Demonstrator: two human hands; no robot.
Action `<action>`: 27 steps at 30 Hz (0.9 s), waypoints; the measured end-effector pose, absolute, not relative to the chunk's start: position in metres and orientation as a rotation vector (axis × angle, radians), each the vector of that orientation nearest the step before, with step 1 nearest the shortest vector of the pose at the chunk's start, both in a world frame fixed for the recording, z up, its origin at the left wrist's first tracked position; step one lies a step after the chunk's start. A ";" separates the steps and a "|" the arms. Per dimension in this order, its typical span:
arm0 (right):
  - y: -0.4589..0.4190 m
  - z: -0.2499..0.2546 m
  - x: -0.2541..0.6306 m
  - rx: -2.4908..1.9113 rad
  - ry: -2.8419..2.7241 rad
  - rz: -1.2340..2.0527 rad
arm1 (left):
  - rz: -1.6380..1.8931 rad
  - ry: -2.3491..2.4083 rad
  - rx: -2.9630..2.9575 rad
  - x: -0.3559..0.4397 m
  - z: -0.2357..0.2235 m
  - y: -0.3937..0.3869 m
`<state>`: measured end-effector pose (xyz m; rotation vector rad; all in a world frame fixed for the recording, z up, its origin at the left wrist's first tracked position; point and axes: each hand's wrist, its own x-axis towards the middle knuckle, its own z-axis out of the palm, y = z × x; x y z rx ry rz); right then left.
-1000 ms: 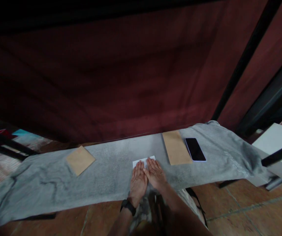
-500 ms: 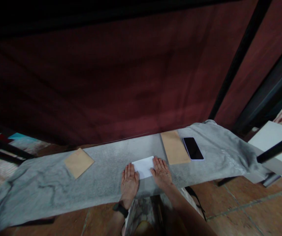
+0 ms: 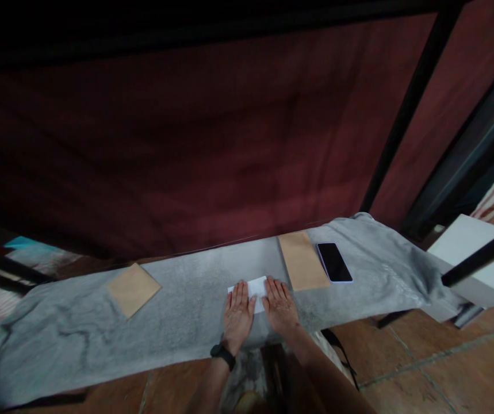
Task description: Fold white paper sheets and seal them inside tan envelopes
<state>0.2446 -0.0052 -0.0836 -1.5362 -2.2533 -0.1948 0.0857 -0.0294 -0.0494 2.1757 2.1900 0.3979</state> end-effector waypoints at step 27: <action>-0.003 -0.090 0.225 -1.457 -2.213 -0.167 | 0.390 2.348 2.165 0.056 -0.053 -0.043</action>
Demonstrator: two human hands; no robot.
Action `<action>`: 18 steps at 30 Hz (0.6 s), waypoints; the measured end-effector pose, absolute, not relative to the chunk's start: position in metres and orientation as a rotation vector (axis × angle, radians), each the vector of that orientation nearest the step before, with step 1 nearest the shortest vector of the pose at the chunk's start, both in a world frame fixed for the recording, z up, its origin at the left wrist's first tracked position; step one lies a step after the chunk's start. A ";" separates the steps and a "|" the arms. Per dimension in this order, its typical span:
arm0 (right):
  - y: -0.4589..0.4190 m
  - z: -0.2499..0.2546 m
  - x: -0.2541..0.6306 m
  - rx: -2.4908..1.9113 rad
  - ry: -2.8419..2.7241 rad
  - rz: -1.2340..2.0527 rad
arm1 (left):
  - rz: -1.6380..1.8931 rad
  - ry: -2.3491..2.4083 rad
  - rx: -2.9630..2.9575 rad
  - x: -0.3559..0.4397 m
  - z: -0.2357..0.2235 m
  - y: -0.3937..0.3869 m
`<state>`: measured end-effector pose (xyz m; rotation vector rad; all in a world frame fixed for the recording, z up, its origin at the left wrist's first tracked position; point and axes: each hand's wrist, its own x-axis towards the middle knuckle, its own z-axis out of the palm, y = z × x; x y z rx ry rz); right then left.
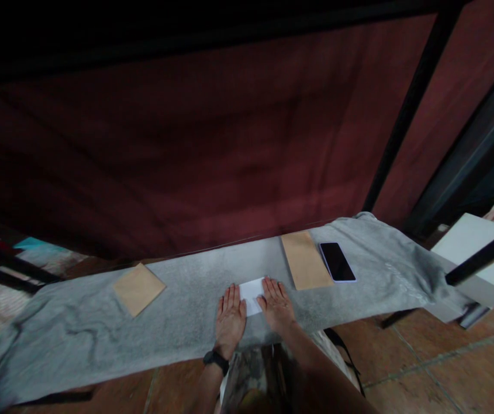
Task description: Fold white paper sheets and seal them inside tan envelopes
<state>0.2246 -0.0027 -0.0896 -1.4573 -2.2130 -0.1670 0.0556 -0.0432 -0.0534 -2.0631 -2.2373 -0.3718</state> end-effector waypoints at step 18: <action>-0.039 -0.082 0.230 -1.302 -2.297 -0.107 | -0.900 -2.414 -2.074 0.054 -0.045 -0.042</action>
